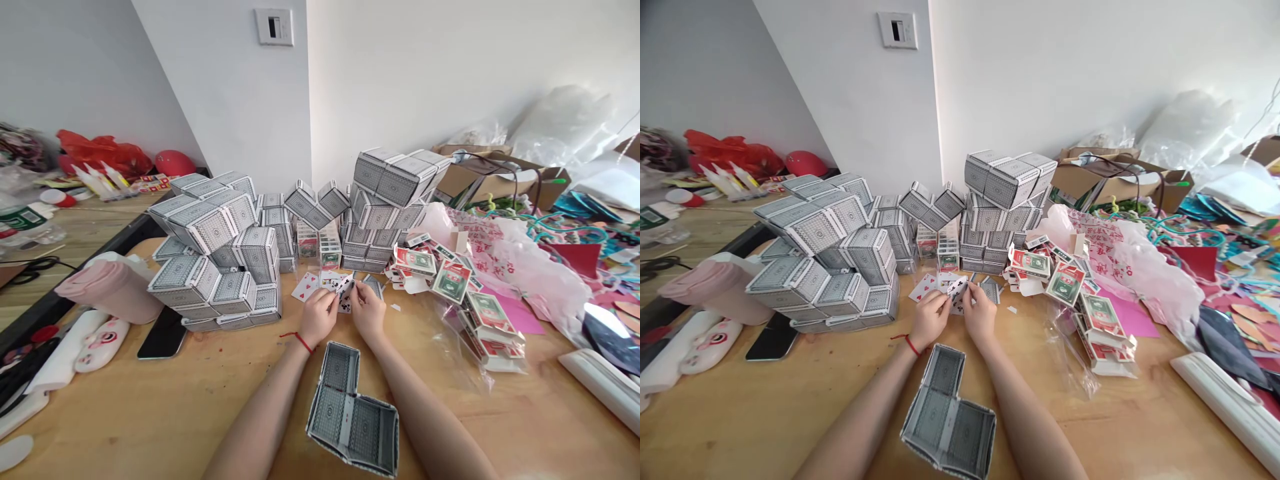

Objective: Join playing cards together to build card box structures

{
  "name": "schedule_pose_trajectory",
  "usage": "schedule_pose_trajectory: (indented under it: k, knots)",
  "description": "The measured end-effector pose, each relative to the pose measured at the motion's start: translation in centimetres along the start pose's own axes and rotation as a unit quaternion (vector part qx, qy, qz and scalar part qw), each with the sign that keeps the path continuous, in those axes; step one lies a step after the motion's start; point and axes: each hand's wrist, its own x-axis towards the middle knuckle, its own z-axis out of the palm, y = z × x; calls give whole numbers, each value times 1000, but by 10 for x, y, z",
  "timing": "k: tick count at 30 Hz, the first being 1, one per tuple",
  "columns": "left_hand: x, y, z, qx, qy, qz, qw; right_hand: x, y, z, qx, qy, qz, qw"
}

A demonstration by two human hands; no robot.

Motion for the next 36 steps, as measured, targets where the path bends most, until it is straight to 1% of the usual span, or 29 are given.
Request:
schedule_pose_trajectory:
  k: [4, 7, 10, 14, 16, 18, 19, 22, 25, 27, 29, 32, 34, 36]
  knots:
    - [1, 2, 0, 13, -19, 35, 999, -1, -3, -1, -28, 19, 22, 999]
    - [1, 3, 0, 25, -36, 39, 998, 0, -5, -3, -14, 14, 47, 999]
    - [0, 2, 0, 37, -21, 3, 999, 3, -3, -3, 50, -26, 74, 996]
    - [-1, 0, 0, 28, 34, -68, 997, 6, 4, 1, 167, -92, 106, 976]
    - [-1, -1, 0, 22, 56, -95, 994, 7, 8, 3, 200, -126, 112, 965]
    - [0, -1, -1, 18, 65, -107, 992, 7, 12, 4, 207, -147, 115, 960]
    - [0, -1, -1, 17, 64, -107, 992, 7, 13, 4, 204, -150, 116, 960]
    - [1, 0, -1, 11, 54, -99, 994, 8, 15, 2, 175, -133, 114, 969]
    - [1, 2, 1, 12, 41, -85, 995, 7, 13, 1, 116, -119, 92, 982]
    - [0, 4, 3, 18, 30, -76, 996, 6, 10, 0, 50, -110, 62, 991]
    - [-1, 5, 5, 21, 20, -69, 997, 3, 5, 1, -38, -90, 28, 995]
    - [-2, 8, 7, 13, 14, -66, 998, -1, 1, 3, -145, -47, -8, 988]
    - [-2, 9, 8, 2, 21, -75, 997, -2, 0, 3, -154, -35, -16, 987]
    - [-1, 7, 7, -14, 35, -96, 995, 0, 1, 2, -100, -47, -2, 994]
